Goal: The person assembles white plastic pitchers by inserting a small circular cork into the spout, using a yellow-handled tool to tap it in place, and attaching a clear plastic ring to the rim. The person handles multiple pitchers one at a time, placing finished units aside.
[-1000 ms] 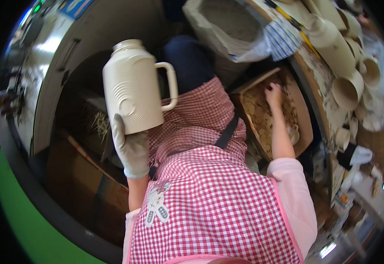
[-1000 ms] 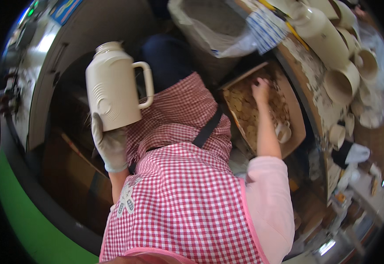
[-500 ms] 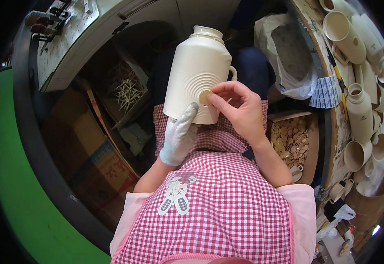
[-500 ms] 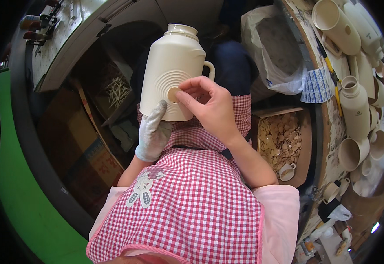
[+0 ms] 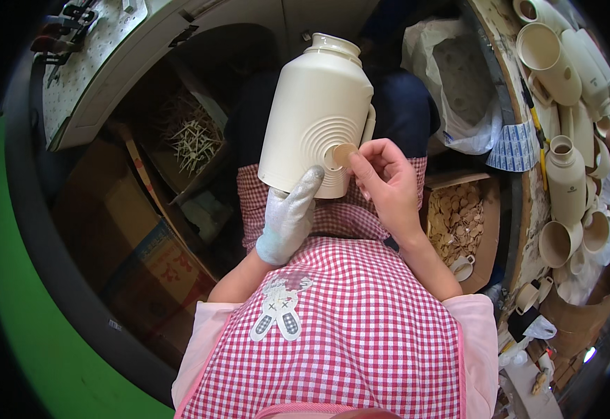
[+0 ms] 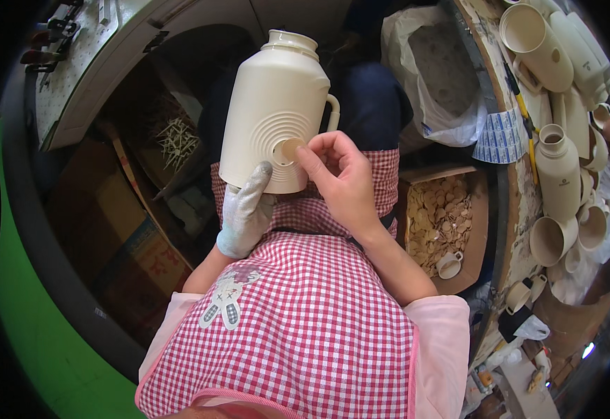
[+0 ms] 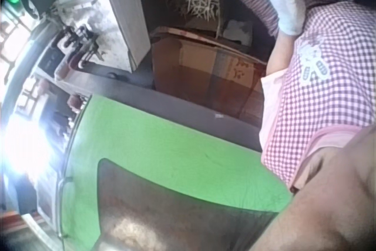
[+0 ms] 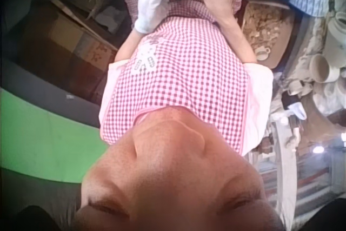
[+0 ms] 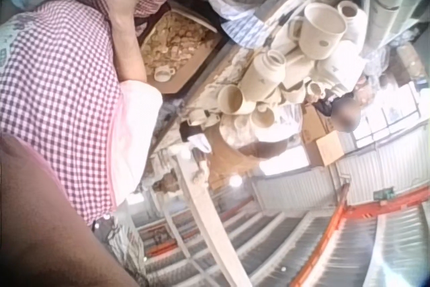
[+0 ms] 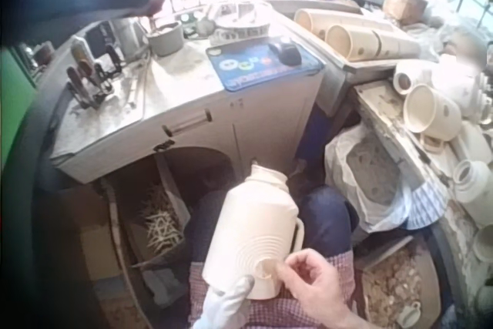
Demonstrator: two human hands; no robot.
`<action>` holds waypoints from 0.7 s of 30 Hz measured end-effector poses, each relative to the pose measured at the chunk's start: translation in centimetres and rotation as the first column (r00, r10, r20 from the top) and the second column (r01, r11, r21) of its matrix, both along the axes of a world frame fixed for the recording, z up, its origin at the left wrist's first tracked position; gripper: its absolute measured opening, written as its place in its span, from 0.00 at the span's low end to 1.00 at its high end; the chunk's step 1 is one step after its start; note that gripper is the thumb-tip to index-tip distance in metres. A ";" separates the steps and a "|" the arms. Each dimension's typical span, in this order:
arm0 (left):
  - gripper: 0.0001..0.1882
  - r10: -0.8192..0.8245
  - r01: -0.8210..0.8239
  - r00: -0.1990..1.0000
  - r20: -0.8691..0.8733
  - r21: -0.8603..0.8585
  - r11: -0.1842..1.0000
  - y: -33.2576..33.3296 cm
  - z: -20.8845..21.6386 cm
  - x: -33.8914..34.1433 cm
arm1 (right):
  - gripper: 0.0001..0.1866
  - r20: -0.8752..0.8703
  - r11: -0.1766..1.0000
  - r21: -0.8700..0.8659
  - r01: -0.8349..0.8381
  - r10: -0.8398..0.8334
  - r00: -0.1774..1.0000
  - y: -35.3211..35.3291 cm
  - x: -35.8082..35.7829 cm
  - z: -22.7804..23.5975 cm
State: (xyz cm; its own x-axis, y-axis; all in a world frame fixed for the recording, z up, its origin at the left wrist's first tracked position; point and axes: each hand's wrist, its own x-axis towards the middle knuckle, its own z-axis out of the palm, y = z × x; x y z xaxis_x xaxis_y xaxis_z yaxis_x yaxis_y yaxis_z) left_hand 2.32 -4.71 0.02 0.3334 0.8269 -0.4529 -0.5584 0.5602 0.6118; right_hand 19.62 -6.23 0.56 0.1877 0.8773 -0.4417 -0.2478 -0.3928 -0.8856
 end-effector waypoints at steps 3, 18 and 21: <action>0.19 -0.008 0.008 1.000 -0.020 -0.006 1.000 -0.1 -0.1 0.1 | 0.10 0.115 0.992 0.098 -0.082 0.070 0.991 0.1 0.2 1.2; 0.17 -0.060 0.070 0.985 -0.162 0.053 0.996 -0.6 -0.4 0.4 | 0.07 -0.075 0.986 -0.086 -0.143 0.137 0.988 -0.2 2.7 -0.2; 0.17 -0.068 0.084 0.976 -0.208 0.073 0.994 -0.7 -0.4 0.4 | 0.08 -0.070 0.982 -0.077 -0.171 0.166 0.984 -0.3 2.5 -0.6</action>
